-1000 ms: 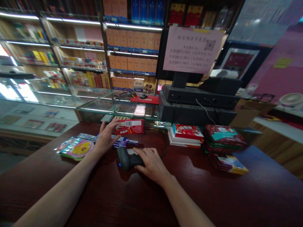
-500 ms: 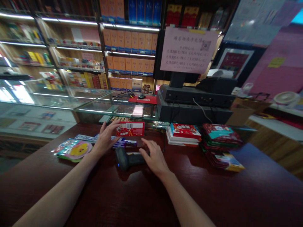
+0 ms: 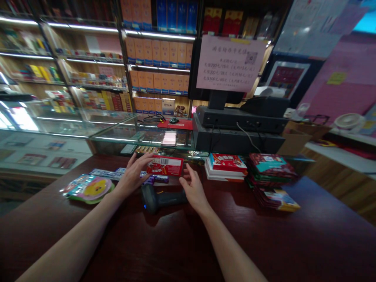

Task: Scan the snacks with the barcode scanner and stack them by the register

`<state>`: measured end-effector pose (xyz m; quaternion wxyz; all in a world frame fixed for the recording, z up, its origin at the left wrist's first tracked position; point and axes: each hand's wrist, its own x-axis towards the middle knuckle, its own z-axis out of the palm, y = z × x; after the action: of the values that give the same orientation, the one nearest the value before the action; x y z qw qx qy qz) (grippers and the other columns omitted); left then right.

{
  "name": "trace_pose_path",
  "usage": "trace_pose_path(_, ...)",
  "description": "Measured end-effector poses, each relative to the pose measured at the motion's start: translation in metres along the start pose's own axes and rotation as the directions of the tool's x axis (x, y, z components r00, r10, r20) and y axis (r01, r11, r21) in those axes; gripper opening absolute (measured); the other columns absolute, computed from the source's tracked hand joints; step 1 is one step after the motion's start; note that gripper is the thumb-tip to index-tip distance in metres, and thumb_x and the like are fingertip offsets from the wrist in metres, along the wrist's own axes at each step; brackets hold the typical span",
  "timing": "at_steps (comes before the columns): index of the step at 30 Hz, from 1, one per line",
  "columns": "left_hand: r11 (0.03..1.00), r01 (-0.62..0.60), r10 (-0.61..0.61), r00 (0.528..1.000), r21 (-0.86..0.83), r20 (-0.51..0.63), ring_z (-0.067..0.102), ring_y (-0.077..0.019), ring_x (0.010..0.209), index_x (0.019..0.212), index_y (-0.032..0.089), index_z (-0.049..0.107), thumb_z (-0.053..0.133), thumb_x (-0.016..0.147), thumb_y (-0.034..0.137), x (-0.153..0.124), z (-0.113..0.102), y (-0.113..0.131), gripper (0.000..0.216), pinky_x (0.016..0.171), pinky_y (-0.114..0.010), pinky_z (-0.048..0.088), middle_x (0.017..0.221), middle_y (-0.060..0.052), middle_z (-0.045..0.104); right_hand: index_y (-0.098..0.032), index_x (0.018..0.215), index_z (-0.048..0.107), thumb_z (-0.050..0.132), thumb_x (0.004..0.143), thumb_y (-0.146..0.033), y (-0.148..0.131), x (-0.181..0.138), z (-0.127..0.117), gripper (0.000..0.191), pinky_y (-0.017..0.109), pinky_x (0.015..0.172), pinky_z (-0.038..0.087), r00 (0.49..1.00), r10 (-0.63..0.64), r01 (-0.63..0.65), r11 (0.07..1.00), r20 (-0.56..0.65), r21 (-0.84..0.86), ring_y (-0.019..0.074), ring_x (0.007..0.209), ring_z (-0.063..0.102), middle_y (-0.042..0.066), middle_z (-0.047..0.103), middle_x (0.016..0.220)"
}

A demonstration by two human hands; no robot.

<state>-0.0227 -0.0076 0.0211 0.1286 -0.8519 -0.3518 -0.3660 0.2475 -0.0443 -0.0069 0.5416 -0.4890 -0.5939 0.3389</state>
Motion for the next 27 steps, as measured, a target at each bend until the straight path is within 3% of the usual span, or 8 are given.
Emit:
trace_pose_path(9,0.999,-0.044,0.044,0.999,-0.006,0.001,0.041,-0.0231,0.145,0.146,0.022,0.037,0.054,0.091,0.011,0.002,0.004,0.003,0.059,0.125,-0.055,0.019,0.153,-0.013,0.048,-0.027,0.142,0.054,0.061,0.083,-0.039,-0.003,-0.001,0.002,0.061,0.042,0.101,0.048,1.000,0.012,-0.013,0.999,0.021,0.044,0.0204,0.102,0.063,0.008,0.059,0.122)
trace_pose_path(18,0.992,0.021,-0.027,0.999,-0.121,-0.045,0.031,-0.0268,0.150,0.159,0.029,0.013,0.056,0.092,0.011,0.004,0.004,0.006,0.082,0.123,-0.048,0.032,0.162,-0.014,0.029,-0.032,0.145,0.050,0.067,0.081,-0.037,-0.011,-0.002,0.003,0.066,0.042,0.106,0.047,0.993,0.083,-0.098,0.976,0.084,0.196,0.0210,0.113,0.063,0.007,0.057,0.140)
trace_pose_path(27,0.983,0.110,-0.120,0.991,-0.149,-0.058,0.042,-0.0264,0.143,0.160,0.031,0.008,0.054,0.094,0.014,0.002,0.007,0.002,0.082,0.121,-0.046,0.036,0.153,-0.012,0.041,-0.031,0.145,0.050,0.067,0.081,-0.035,-0.014,-0.004,0.005,0.066,0.043,0.096,0.054,0.995,0.068,-0.080,0.976,0.068,0.201,0.0228,0.111,0.065,0.009,0.060,0.139)
